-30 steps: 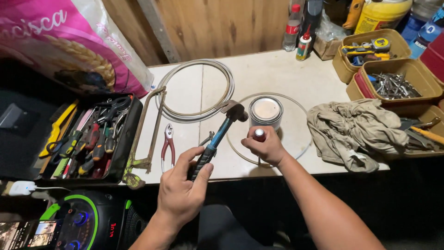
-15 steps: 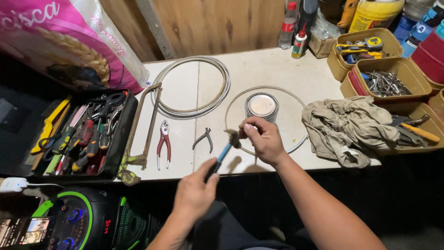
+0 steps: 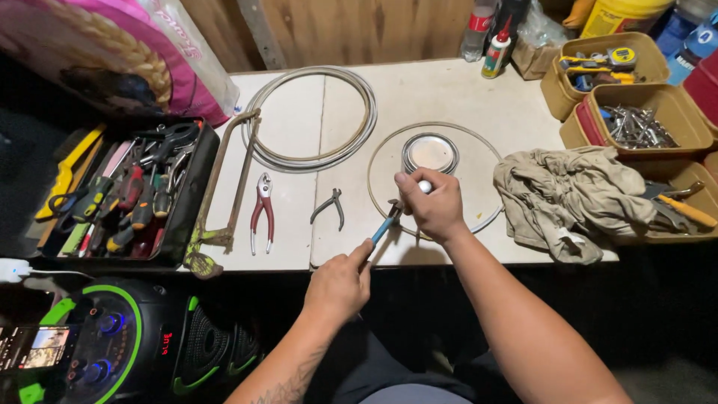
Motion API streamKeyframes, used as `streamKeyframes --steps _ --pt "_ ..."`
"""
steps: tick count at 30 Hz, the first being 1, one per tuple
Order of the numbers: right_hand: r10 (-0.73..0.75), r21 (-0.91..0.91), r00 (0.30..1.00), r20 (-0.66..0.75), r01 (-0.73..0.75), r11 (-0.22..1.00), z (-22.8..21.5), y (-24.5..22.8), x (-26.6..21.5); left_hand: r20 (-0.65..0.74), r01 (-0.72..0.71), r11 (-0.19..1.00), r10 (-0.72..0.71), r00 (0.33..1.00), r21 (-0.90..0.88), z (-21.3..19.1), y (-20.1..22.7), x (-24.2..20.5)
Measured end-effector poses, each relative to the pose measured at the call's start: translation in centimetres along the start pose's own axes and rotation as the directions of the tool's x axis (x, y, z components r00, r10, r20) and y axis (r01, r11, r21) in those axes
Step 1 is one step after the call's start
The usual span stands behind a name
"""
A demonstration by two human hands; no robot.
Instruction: The person holds a circular metal ring and uses pliers to bend and shape it. They then use a hammer to tap the ring while it rests on a can, and use a screwdriver to pry or adjust a section of the ring.
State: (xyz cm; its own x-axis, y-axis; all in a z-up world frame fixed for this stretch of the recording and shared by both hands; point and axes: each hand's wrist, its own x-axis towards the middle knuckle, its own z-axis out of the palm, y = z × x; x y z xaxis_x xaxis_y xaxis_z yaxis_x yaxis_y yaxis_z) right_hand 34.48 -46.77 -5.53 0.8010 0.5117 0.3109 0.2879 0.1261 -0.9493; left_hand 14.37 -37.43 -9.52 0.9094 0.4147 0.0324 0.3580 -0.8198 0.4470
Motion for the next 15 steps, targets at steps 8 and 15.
streamKeyframes --steps 8,15 --pt "0.043 0.111 0.999 -0.002 -0.042 0.993 0.3 0.1 0.2 0.035 0.009 1.000 -0.009 0.999 -0.002 -0.2 0.0 0.1" --pt "0.037 0.110 0.994 -0.102 -0.025 0.994 -0.6 2.6 3.2 0.026 0.033 0.998 -0.032 0.999 -0.047 -0.1 -0.3 -0.2"
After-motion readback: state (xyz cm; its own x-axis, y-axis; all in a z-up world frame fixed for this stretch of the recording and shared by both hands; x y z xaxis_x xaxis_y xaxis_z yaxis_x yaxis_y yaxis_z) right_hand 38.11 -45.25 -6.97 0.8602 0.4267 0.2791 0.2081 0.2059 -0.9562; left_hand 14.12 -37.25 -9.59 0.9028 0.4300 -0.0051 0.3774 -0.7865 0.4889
